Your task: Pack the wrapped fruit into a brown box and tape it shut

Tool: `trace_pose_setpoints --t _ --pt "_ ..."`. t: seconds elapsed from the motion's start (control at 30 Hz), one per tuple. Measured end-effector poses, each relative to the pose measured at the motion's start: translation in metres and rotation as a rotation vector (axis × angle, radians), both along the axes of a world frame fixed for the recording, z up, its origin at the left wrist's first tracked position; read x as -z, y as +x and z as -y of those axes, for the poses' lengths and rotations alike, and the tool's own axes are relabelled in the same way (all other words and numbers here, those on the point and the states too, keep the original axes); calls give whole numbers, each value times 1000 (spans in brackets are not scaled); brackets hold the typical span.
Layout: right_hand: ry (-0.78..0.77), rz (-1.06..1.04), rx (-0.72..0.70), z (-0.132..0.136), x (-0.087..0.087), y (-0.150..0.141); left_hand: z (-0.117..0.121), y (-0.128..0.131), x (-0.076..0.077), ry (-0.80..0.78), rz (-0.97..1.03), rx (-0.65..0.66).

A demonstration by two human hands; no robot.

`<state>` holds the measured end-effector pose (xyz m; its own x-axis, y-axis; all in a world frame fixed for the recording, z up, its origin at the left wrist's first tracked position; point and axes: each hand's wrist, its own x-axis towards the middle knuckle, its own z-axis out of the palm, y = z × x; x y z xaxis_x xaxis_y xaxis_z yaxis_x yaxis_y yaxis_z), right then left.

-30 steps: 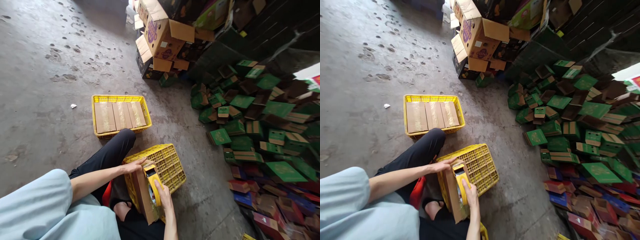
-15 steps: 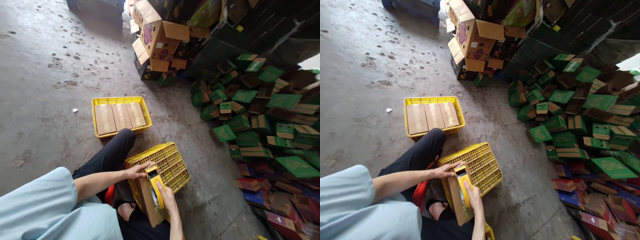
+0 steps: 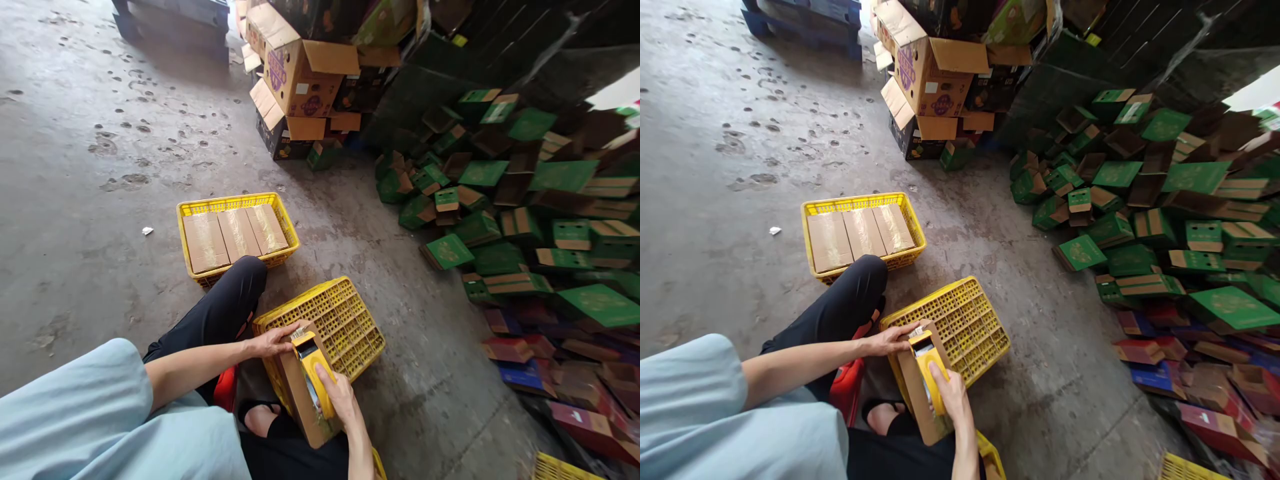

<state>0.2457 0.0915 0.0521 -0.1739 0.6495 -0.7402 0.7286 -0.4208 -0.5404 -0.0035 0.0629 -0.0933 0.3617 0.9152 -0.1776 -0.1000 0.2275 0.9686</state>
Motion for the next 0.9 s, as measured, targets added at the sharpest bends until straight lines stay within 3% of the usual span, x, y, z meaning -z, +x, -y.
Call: trace_pose_setpoints --t 0.37,0.6,0.9 --pt "-10 -18 20 5 3 9 1 -3 -8 46 -156 49" --pt "-39 35 75 26 -1 45 -1 -7 -14 224 -231 178" --pt "-45 31 36 29 -8 44 -11 -12 16 474 -399 289"
